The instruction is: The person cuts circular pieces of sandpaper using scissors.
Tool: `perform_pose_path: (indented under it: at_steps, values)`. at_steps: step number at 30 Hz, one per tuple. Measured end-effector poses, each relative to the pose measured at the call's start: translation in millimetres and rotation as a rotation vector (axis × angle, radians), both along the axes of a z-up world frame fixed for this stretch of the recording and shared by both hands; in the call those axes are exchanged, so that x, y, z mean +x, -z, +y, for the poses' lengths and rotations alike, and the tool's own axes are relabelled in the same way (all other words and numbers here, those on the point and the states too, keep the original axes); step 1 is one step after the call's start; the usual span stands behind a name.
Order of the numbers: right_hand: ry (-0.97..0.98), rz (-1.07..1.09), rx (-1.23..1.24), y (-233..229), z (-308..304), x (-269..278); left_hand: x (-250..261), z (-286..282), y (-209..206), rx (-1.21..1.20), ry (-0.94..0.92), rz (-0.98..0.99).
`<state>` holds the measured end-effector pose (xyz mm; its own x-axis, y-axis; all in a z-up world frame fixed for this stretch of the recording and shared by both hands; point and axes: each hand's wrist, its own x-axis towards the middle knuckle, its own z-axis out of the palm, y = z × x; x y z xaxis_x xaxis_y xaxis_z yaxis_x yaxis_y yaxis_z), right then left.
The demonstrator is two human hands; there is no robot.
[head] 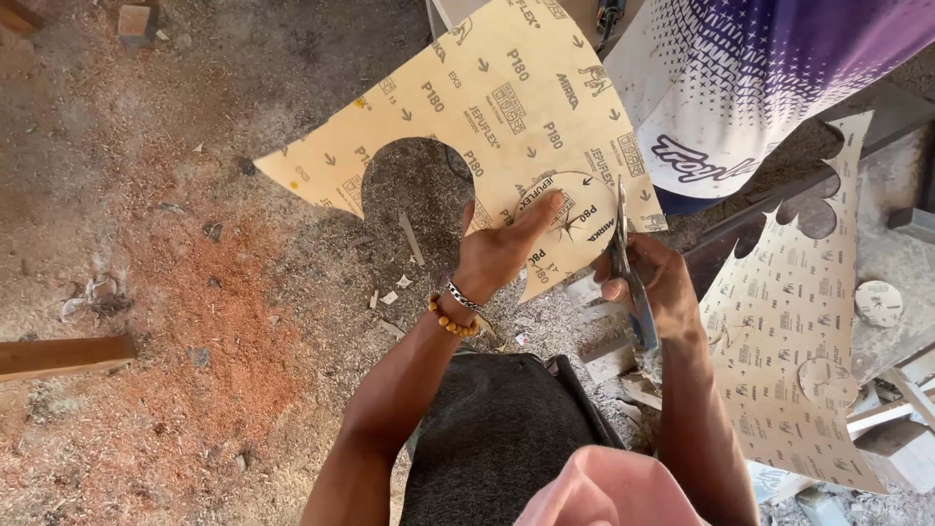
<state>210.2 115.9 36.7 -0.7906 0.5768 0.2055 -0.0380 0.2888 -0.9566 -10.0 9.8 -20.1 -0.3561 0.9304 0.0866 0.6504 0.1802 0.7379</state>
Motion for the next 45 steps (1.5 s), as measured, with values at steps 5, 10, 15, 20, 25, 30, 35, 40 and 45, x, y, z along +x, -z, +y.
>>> perform_pose_path:
  at_steps: [5, 10, 15, 20, 25, 30, 35, 40, 45]
  values:
    - [-0.070, 0.038, -0.038, -3.6, 0.4, -1.0, -0.8, -1.5, -22.5, -0.033, 0.038, 0.005]
    - [-0.053, 0.043, -0.072, 5.9, 6.6, 4.5, -7.8, 5.1, -4.1, -0.139, 0.086, -0.212]
    - [-0.111, -0.008, 0.053, 21.3, 25.0, 16.4, -12.2, 16.1, 45.1, 0.079, -0.720, 1.875]
    - [-0.114, 0.006, 0.108, 6.8, 21.0, 15.6, -12.6, 20.6, 9.4, -0.508, -0.204, 3.306]
    - [-0.140, 0.006, 0.051, 2.8, 21.5, 18.4, -15.1, 15.2, -25.9, -0.355, 0.178, 3.166]
    - [-0.097, -0.107, -0.114, -1.5, 19.9, 20.4, -20.6, 16.4, -14.9, -0.319, 0.017, 3.147]
    - [-0.220, 0.015, 0.011, 33.8, 43.2, 23.5, -27.6, 18.8, -49.8, -0.208, 0.152, 3.227]
    - [-0.275, 0.055, 0.120, 12.6, 28.1, 12.7, -20.3, 4.8, -36.3, -0.166, 0.283, 3.266]
    - [-0.345, -0.005, -0.025, 46.1, 56.6, 28.9, -25.3, 6.0, -35.0, -0.141, 0.214, 3.230]
